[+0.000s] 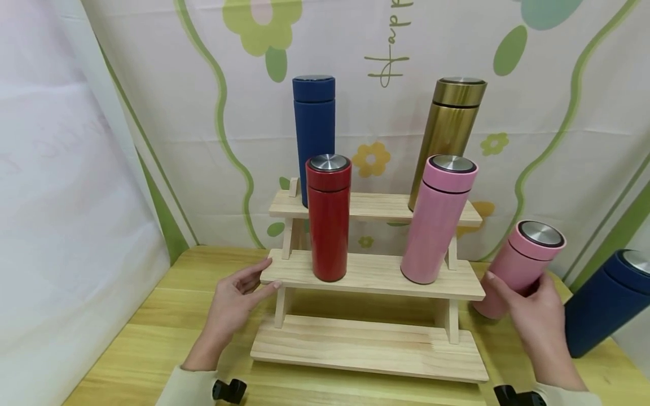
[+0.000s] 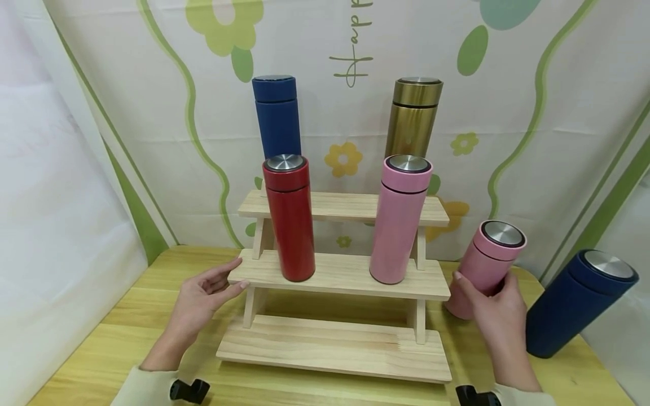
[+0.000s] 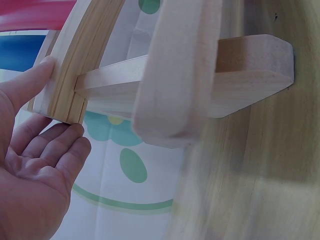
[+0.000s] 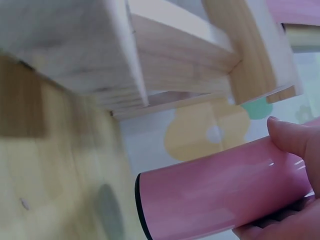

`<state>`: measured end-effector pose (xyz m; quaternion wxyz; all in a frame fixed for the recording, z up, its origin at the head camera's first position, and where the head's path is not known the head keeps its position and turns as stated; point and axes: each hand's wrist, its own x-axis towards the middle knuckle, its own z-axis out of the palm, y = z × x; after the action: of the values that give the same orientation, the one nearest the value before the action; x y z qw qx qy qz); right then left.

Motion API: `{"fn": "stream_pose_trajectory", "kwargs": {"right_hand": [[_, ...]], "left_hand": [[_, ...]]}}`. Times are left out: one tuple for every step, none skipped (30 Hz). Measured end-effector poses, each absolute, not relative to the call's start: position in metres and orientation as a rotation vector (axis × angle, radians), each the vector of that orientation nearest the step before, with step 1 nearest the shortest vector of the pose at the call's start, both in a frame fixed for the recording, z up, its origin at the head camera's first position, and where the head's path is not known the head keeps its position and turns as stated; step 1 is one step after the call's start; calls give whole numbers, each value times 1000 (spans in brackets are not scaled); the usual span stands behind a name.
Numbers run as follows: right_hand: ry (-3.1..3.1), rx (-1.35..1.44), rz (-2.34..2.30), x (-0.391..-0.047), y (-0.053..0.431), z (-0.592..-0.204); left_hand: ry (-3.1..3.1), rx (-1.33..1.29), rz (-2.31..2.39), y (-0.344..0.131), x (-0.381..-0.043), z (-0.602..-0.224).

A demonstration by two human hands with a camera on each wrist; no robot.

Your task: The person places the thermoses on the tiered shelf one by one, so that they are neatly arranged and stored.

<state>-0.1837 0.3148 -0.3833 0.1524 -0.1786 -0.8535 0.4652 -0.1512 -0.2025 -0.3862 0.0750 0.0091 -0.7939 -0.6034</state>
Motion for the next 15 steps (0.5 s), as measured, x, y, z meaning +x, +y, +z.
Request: {"fn": "stream_pose_trajectory", "kwargs": {"right_hand": [[-2448, -515, 1335, -182, 315, -381], [-2444, -518, 1340, -181, 314, -380], [-2441, -521, 1340, -180, 313, -378], [-2434, -522, 1345, -179, 313, -376], [-2422, -518, 1353, -178, 312, -374], [-2410, -514, 1365, -176, 311, -372], [-2402, -506, 1369, -175, 310, -370], [-2398, -491, 1367, -173, 310, -369], [-2393, -476, 1369, -171, 309, -367], [-2386, -457, 1371, -169, 309, -365], [-2384, -443, 1372, -167, 308, -363], [-2389, -429, 1368, -166, 308, -360], [-2393, -420, 1367, -164, 308, -358], [-2398, -413, 1368, -163, 308, -356], [-2407, -412, 1371, -162, 309, -354]], "left_hand": [[-2382, 28, -1810, -203, -151, -386], [-2382, 28, -1812, -203, -151, -387], [-2382, 29, -1813, -203, -151, -387], [-2383, 31, -1812, -203, -151, -387], [-2384, 30, -1811, -203, -151, -387], [-2385, 31, -1811, -204, -151, -387], [-2386, 30, -1811, -204, -152, -387], [-2387, 28, -1812, -204, -152, -387], [-2387, 28, -1812, -204, -152, -387], [-2388, 25, -1813, -204, -152, -387], [-2388, 22, -1813, -204, -152, -388], [-2387, 21, -1813, -204, -152, -388], [-2387, 19, -1811, -204, -152, -388], [-2386, 19, -1810, -204, -152, -388], [-2384, 19, -1809, -204, -152, -389]]}}
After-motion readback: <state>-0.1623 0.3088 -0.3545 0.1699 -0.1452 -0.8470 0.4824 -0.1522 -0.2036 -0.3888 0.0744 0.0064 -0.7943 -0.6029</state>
